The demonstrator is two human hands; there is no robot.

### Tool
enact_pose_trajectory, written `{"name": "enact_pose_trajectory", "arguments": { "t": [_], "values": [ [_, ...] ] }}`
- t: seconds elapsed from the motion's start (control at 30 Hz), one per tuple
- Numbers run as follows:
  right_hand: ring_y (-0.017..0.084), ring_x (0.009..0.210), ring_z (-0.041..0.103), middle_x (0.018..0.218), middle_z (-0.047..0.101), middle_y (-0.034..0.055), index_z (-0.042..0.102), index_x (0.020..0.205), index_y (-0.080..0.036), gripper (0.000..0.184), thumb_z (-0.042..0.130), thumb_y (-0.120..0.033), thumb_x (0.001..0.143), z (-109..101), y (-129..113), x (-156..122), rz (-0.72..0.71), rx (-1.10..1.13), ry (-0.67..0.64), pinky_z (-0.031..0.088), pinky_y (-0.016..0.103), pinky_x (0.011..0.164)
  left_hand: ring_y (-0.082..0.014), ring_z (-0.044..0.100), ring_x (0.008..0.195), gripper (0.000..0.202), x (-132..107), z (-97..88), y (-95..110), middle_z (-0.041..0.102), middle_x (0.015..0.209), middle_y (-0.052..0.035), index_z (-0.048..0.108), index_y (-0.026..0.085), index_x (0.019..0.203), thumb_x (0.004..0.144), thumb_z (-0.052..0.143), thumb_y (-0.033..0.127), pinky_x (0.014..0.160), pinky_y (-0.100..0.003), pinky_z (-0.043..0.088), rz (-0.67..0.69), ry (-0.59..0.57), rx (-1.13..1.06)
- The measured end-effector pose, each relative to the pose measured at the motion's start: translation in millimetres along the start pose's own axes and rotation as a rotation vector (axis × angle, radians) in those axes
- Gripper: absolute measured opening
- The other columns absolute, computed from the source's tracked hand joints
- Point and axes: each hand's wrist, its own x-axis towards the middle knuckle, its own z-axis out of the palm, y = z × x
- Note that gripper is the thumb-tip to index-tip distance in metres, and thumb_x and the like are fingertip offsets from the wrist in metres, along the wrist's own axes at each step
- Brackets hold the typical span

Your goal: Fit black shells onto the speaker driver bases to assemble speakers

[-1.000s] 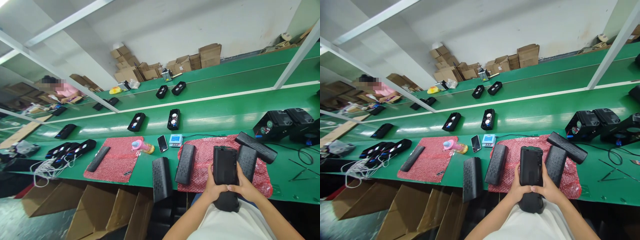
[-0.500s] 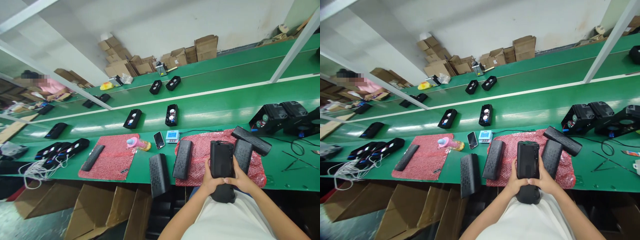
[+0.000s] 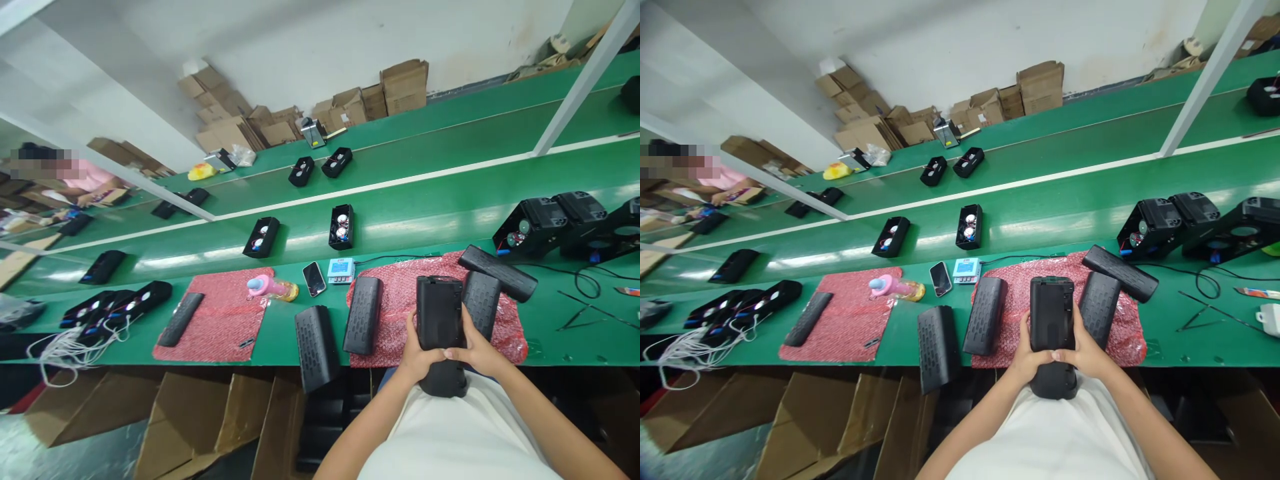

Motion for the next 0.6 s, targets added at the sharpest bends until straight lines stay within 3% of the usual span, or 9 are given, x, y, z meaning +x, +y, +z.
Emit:
{"name": "enact_pose_trajectory", "arguments": {
  "t": [0.6],
  "values": [
    [0.028, 0.144, 0.006, 0.156, 0.0, 0.0161, -0.023, 0.145, -0.021, 0.13, 0.075, -0.053, 0.066, -0.4, -0.3, -0.1, -0.022, 0.001, -0.018, 0.006, 0.05, 0.116, -0.0252, 0.054, 0.113, 0.098, 0.4, 0.5, -3.4, 0.053, 0.121, -0.0062, 0.019, 0.024, 0.13, 0.051, 0.075, 0.016, 0.104, -0.042, 0.037, 0.014, -0.019, -0.018]
  ]
}}
